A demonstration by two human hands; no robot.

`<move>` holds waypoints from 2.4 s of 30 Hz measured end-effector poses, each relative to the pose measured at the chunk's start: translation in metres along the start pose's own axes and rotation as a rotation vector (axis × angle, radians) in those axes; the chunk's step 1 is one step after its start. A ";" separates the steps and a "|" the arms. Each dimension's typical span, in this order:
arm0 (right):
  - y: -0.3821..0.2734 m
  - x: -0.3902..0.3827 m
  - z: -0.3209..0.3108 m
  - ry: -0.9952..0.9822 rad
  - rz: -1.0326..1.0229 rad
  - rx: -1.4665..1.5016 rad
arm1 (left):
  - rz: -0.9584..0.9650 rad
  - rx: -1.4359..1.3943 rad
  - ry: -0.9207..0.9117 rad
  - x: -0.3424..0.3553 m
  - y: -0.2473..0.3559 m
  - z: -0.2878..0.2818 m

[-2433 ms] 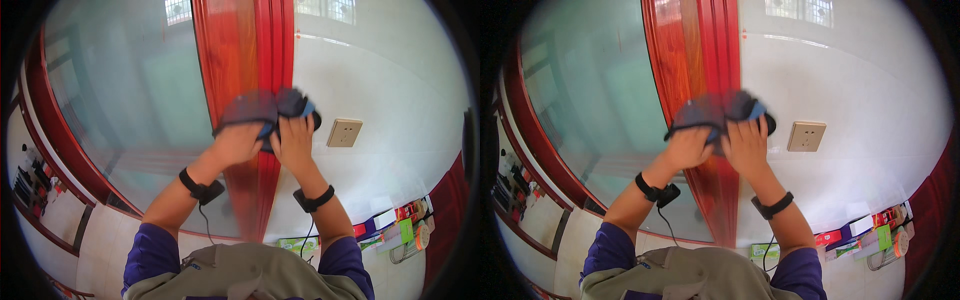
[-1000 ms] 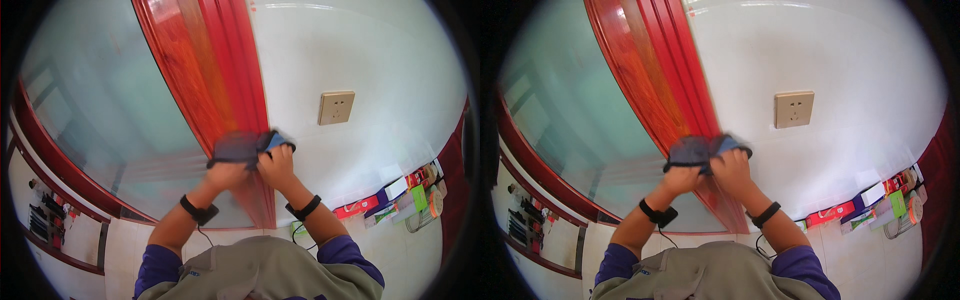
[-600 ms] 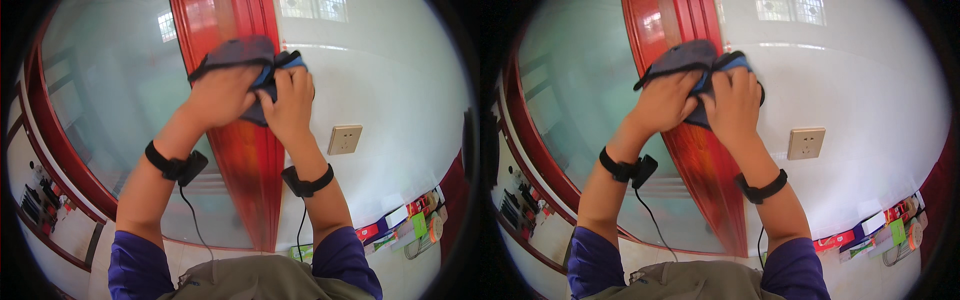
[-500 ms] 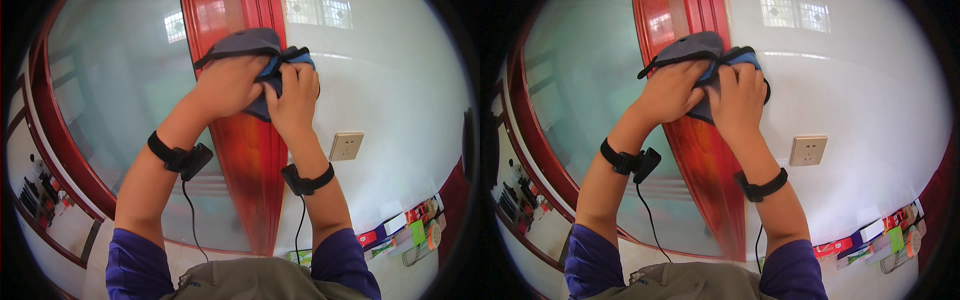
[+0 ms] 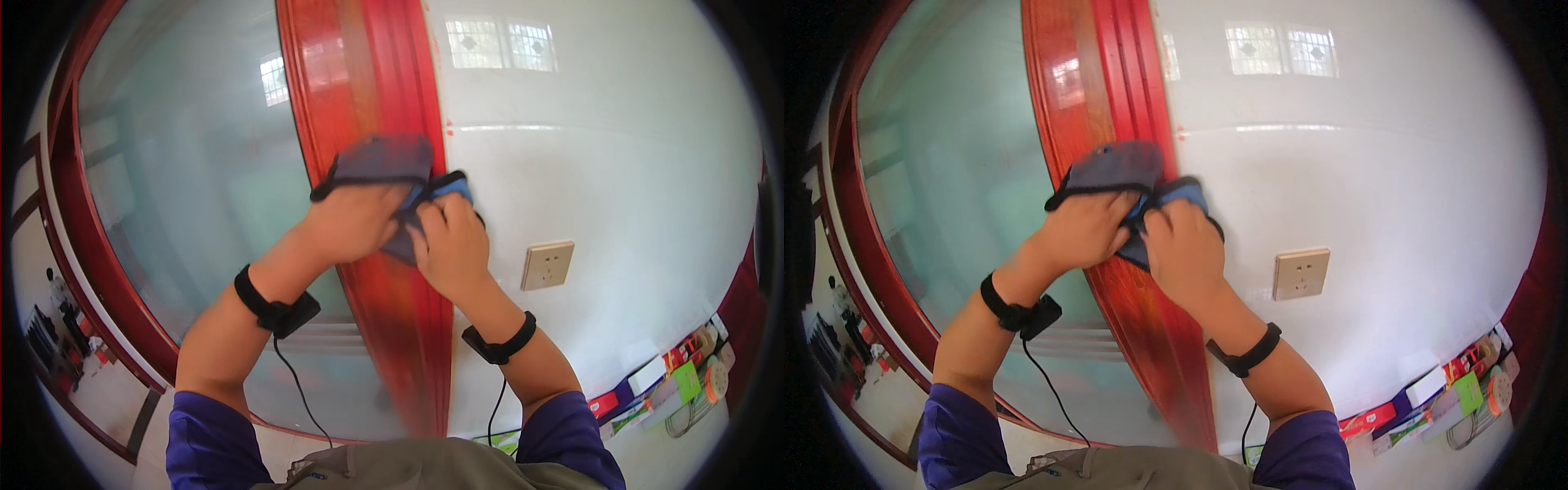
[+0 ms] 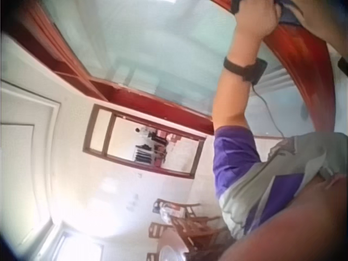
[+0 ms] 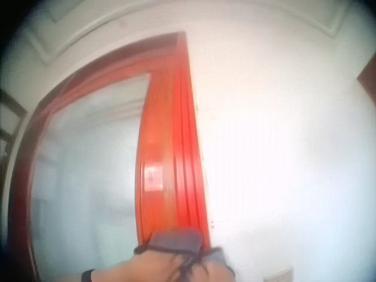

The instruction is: The person wipes a red wooden cabinet with frosted glass doors using a blue cloth. They clean the glass panels, wooden frame, and interior shelves, moving the cloth across different surfaces in a systematic manner.

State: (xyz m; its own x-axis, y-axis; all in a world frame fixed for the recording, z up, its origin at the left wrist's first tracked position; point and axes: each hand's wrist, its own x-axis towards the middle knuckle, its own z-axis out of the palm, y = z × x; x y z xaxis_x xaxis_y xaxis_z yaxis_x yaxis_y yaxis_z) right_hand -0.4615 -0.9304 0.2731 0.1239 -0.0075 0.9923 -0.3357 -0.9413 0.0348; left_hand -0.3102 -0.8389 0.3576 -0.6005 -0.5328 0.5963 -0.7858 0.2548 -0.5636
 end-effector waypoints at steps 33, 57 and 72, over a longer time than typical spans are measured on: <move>-0.008 -0.063 0.007 -0.003 0.130 -0.062 | -0.336 -0.130 0.136 -0.030 0.065 0.062; -0.028 -0.274 -0.004 -0.429 0.263 0.051 | -0.515 -0.408 -0.059 -0.196 0.201 0.150; -0.048 -0.238 0.101 -0.221 -0.156 -0.118 | -0.873 -0.194 -0.177 -0.254 0.193 0.172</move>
State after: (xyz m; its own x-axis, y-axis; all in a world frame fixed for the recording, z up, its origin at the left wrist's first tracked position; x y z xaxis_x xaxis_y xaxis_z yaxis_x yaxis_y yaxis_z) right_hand -0.3804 -0.9175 0.0231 0.3780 0.0486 0.9245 -0.4014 -0.8912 0.2110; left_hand -0.2837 -0.7929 -0.0011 0.2381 -0.7123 0.6603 -0.9712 -0.1744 0.1621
